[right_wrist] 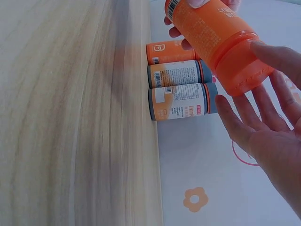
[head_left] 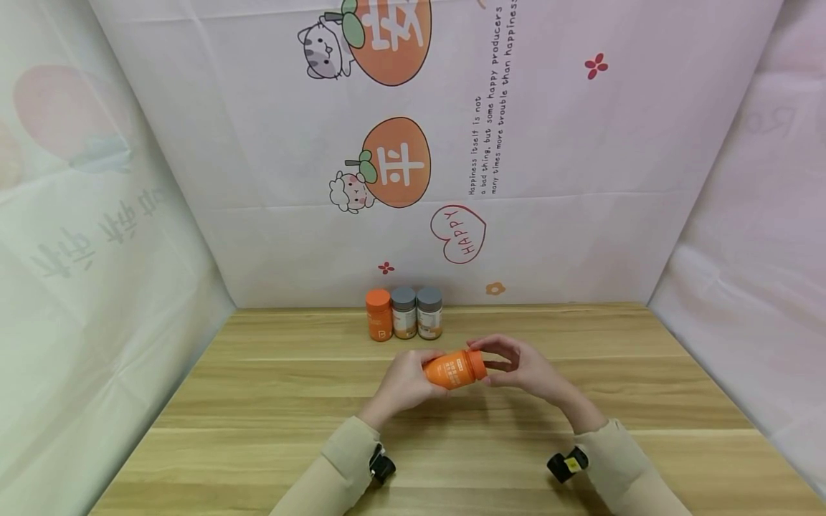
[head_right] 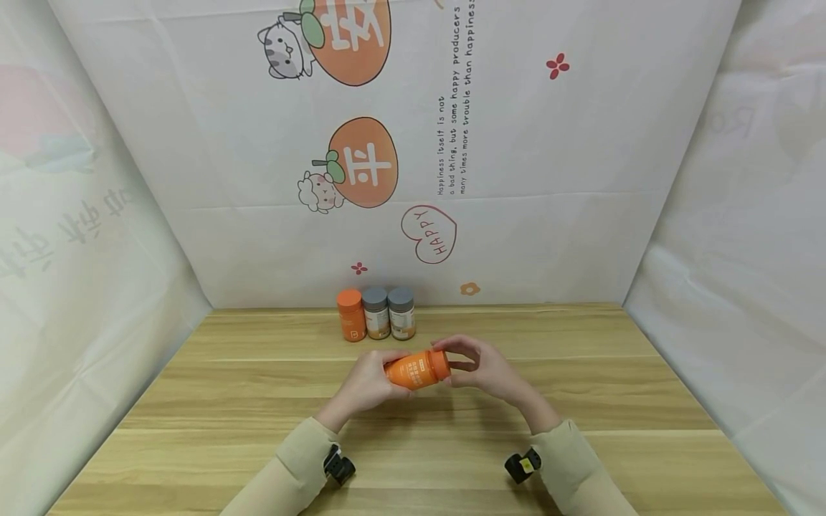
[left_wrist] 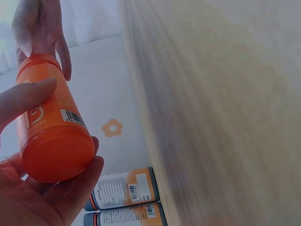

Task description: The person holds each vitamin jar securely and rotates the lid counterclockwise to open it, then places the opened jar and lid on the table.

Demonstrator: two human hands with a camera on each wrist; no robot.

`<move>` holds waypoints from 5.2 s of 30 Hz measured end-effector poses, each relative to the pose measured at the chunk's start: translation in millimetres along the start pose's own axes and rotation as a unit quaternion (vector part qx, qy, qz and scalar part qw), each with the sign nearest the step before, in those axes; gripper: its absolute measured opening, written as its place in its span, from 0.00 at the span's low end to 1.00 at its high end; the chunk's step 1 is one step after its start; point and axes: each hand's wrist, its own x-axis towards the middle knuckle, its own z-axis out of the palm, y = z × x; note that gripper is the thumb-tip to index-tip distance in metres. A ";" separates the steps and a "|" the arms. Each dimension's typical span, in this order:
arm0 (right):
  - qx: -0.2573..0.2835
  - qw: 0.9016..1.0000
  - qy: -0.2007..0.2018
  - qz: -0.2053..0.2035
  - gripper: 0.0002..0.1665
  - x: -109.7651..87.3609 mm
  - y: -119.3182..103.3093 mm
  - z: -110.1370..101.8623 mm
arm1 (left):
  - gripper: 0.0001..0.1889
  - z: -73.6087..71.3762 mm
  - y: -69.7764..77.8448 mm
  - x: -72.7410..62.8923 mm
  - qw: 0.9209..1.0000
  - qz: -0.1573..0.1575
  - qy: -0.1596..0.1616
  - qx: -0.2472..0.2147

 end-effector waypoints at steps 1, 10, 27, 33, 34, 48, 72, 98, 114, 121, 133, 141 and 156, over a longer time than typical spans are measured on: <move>-0.004 1.000 0.003 0.005 0.29 0.0 -0.7 0.3 | 0.33 0.1 0.0 -0.1 1.000 0.001 0.000 0.001; -0.071 0.993 0.051 0.077 0.25 5.1 -8.5 5.2 | 0.32 0.7 2.4 -1.0 1.000 0.004 0.002 0.011; -0.084 0.966 0.083 0.231 0.36 10.1 -14.8 14.3 | 0.31 3.8 2.9 1.4 1.000 0.003 0.008 0.029; -0.078 0.964 0.085 0.239 0.37 9.9 -15.0 15.5 | 0.31 4.2 3.3 1.5 0.999 0.001 0.011 0.032; -0.075 0.964 0.087 0.241 0.37 10.0 -14.9 15.4 | 0.31 4.3 3.3 1.7 0.999 0.001 0.011 0.032; -0.049 0.969 0.075 0.231 0.38 8.2 -14.2 12.9 | 0.31 3.7 3.1 0.8 0.999 -0.003 0.009 0.031; -0.056 0.989 0.026 0.137 0.34 3.2 -15.6 6.5 | 0.32 3.3 3.0 -0.3 1.000 -0.005 0.006 0.016; -0.054 0.998 0.028 0.032 0.34 1.4 -4.7 2.2 | 0.31 4.2 2.2 1.1 1.000 -0.007 0.006 -0.005; -0.095 0.990 0.049 0.091 0.26 5.1 -9.9 5.1 | 0.31 4.6 2.5 0.0 1.000 -0.005 0.006 -0.005; -0.091 0.981 0.029 0.168 0.31 8.8 -15.3 6.6 | 0.31 6.3 1.6 0.3 1.000 0.014 0.010 0.016; -0.096 0.965 0.031 0.242 0.37 11.7 -16.1 5.3 | 0.31 6.3 4.5 0.8 1.000 0.014 0.011 0.022; -0.084 0.967 0.022 0.241 0.36 11.3 -22.5 5.7 | 0.32 5.7 5.5 0.5 1.000 0.006 0.008 0.024; -0.078 0.970 0.017 0.228 0.34 9.9 -18.2 3.7 | 0.31 4.9 4.7 -1.3 1.000 0.011 0.008 0.018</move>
